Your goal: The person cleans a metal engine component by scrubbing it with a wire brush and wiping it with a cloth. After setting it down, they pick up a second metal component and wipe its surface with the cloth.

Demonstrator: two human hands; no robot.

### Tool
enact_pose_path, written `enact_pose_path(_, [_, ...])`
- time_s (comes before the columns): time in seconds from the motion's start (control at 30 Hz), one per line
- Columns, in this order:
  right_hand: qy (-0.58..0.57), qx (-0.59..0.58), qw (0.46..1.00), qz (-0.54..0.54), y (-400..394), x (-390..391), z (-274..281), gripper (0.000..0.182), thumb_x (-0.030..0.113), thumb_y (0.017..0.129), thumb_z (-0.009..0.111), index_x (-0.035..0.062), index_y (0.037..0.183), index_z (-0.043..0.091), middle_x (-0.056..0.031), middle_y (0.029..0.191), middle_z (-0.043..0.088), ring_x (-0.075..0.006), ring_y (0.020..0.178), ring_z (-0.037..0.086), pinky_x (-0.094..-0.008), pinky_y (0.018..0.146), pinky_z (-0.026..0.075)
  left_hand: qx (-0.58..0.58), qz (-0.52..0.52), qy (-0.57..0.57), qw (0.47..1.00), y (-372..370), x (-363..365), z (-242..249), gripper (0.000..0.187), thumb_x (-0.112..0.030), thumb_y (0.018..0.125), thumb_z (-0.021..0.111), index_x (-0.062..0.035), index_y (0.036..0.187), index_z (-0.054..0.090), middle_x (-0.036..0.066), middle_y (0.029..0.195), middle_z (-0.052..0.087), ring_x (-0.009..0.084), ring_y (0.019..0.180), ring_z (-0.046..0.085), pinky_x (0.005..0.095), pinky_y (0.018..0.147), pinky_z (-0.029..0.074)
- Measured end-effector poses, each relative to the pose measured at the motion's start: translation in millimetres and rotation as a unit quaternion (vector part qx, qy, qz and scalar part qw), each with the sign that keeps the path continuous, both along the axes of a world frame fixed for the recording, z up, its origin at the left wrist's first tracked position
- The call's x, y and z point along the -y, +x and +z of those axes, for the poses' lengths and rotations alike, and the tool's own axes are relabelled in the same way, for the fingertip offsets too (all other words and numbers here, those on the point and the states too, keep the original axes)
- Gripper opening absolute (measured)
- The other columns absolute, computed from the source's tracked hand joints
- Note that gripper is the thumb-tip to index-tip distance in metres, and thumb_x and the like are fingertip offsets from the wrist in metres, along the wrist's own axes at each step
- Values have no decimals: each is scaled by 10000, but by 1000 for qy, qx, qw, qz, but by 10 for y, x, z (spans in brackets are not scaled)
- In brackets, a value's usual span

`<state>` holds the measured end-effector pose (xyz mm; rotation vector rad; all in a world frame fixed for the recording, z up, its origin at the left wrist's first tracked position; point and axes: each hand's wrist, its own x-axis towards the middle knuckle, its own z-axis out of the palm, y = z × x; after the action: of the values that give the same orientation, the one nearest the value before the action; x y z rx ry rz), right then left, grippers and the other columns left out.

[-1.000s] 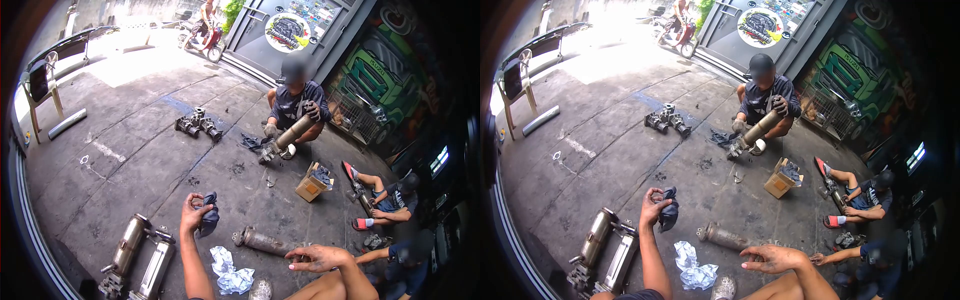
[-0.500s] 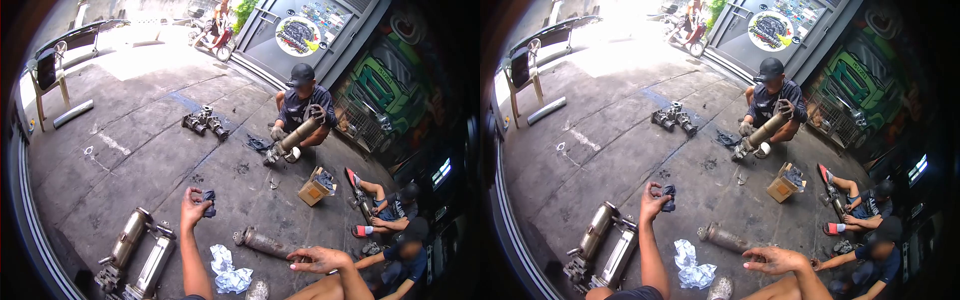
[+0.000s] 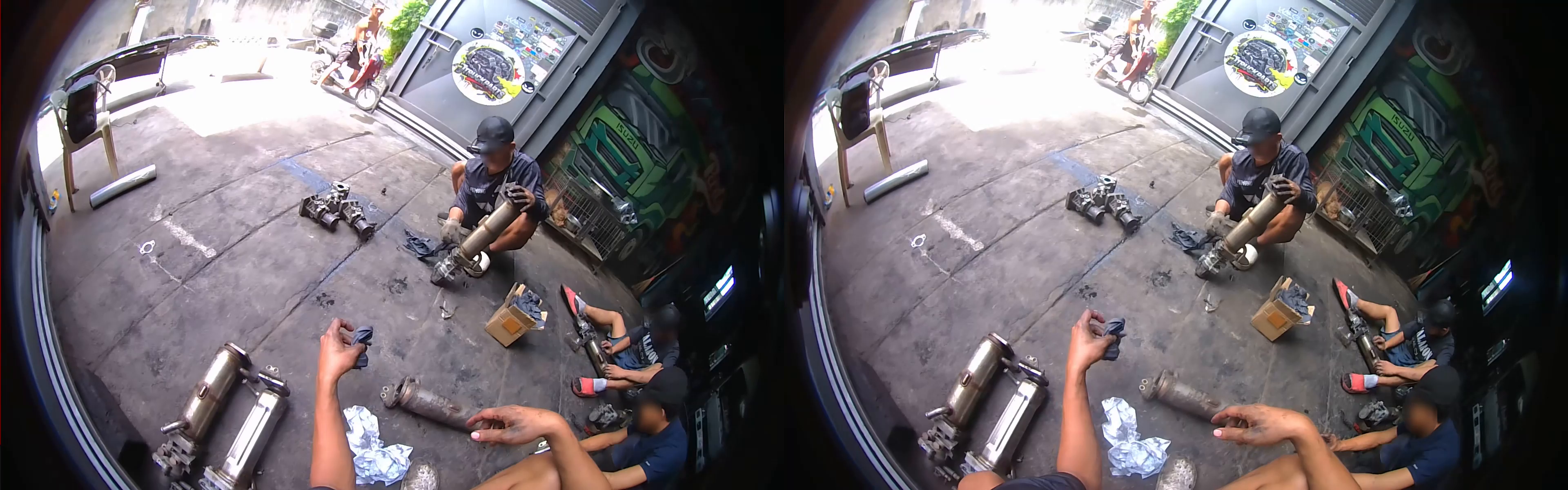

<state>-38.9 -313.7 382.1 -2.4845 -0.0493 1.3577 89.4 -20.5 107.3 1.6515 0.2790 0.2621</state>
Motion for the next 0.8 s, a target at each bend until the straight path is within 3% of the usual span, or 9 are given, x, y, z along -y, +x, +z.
enact_pose_path(0.07, [-13,-3,1000,20,-2,-30,20,659,553,998,631,87,1458,548,-151,1197,693,-212,979,703,-363,908,559,19,22,-50,998,-39,-2,-23,433,-71,674,818,-37,1047,601,113,729,671,201,634,658,373,592,513])
enact_pose_path(0.1, [-14,-3,1000,11,-10,-56,19,660,554,998,631,88,1459,547,-152,1193,694,-211,972,703,-362,907,558,28,30,34,999,-38,-18,-50,444,-63,673,823,-54,1056,599,81,724,662,167,624,642,356,578,504])
enact_pose_path(0.2, [-12,-3,1000,4,-19,-102,2,663,556,998,629,89,1461,546,-150,1182,697,-208,959,701,-361,900,558,10,-30,-359,933,-142,-22,162,459,-43,671,841,-67,1059,597,42,741,655,155,626,630,337,573,495])
enact_pose_path(0.23, [-11,-3,1000,12,-10,-87,-3,664,557,998,629,89,1461,547,-149,1178,698,-207,961,701,-361,897,558,51,23,-176,983,-95,-37,100,478,-24,668,860,-70,1066,600,17,766,649,156,644,628,332,587,498])
enact_pose_path(0.27, [-9,-2,1000,21,0,-83,-8,664,558,998,628,89,1461,547,-148,1173,699,-206,962,700,-361,894,558,2,17,-7,1000,-120,-80,36,464,-101,665,872,-46,1041,607,69,759,666,196,708,661,388,613,513])
enact_pose_path(0.33, [-13,-5,1000,-1,-2,-112,-25,668,562,996,630,89,1460,548,-141,1167,702,-205,962,700,-361,887,558,46,35,-78,995,-104,-43,-5,439,-83,672,840,-31,1045,614,112,738,664,227,680,664,388,619,516])
enact_pose_path(0.53, [-34,2,999,7,10,-289,32,658,561,992,636,85,1440,563,-122,1130,715,-199,950,697,-355,866,558,25,77,-9,997,-123,-58,36,423,-46,672,818,-16,1041,612,92,737,677,175,638,632,344,598,510])
enact_pose_path(0.7, [-29,10,999,29,49,-236,-46,645,565,988,638,95,1426,577,-129,1139,717,-208,961,697,-358,876,555,12,14,-36,999,-142,-55,61,438,-67,650,849,-30,1015,608,69,744,650,154,662,617,333,592,499])
enact_pose_path(0.8, [-44,10,999,29,50,-257,-87,645,573,984,636,104,1424,582,-138,1165,714,-218,983,699,-361,896,552,13,50,-155,987,-85,-26,-64,442,-73,646,844,-29,1015,606,62,729,638,154,679,620,346,598,495])
